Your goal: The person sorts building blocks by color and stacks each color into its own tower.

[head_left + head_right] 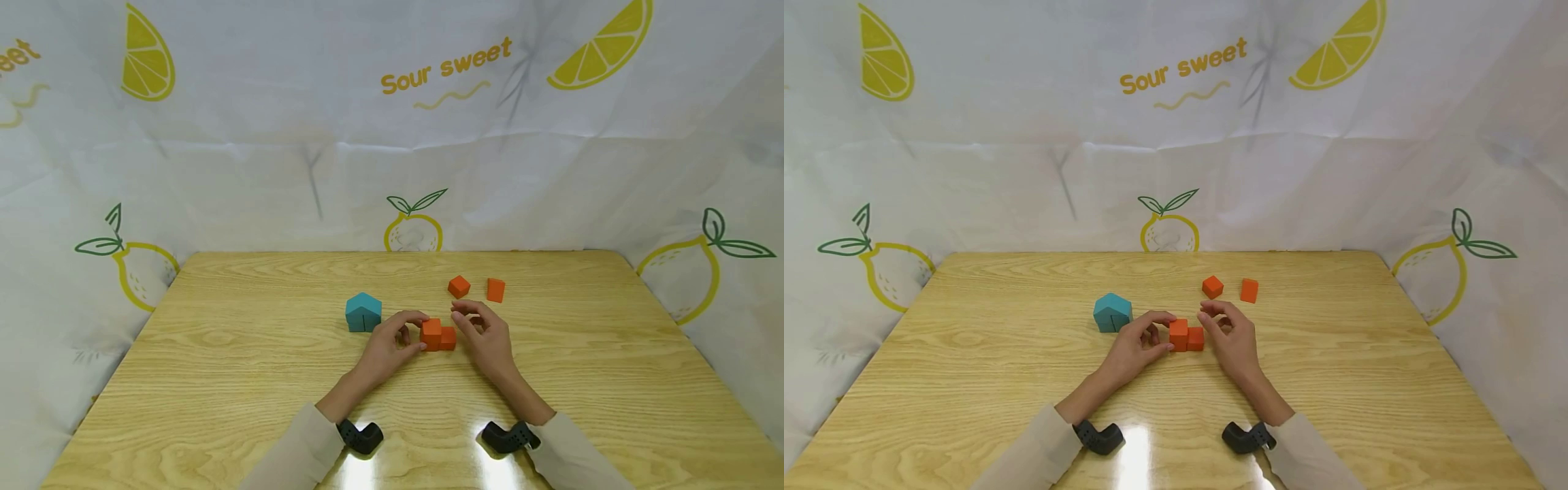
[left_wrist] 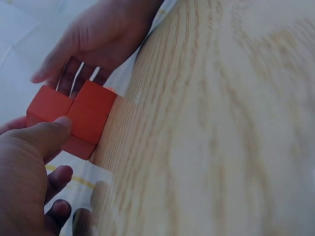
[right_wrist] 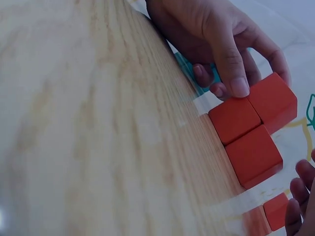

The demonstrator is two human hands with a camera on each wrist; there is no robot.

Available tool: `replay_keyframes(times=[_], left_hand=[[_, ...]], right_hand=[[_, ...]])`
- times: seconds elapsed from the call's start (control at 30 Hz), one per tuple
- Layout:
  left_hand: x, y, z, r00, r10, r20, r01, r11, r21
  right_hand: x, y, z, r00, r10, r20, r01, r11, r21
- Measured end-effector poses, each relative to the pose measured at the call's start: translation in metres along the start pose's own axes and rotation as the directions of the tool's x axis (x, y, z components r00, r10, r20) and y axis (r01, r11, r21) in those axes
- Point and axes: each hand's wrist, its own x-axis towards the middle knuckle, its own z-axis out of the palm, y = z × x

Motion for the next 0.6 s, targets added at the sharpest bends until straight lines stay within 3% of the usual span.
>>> replay_keyframes(times=[0.2,0.37,0.6], left_hand=[[0.000,0.000,0.000,1.000,-0.006,0.001,0.006,1.000,-0.005],[0.000,0.000,0.001,1.000,0.003,-0.001,-0.003,1.000,-0.005],[-0.001,0.000,0.001,1.000,0.003,-0.004,-0.003,1.000,-0.006]], right_hand=[[0.006,0.017,-0.002,0.994,-0.036,-0.107,0.024,0.994,-0.107],[0.012,0.043,-0.004,0.991,-0.035,-0.127,0.019,0.992,-0.125],[0.019,0.052,-0.007,0.991,0.001,-0.132,-0.016,0.993,-0.113]])
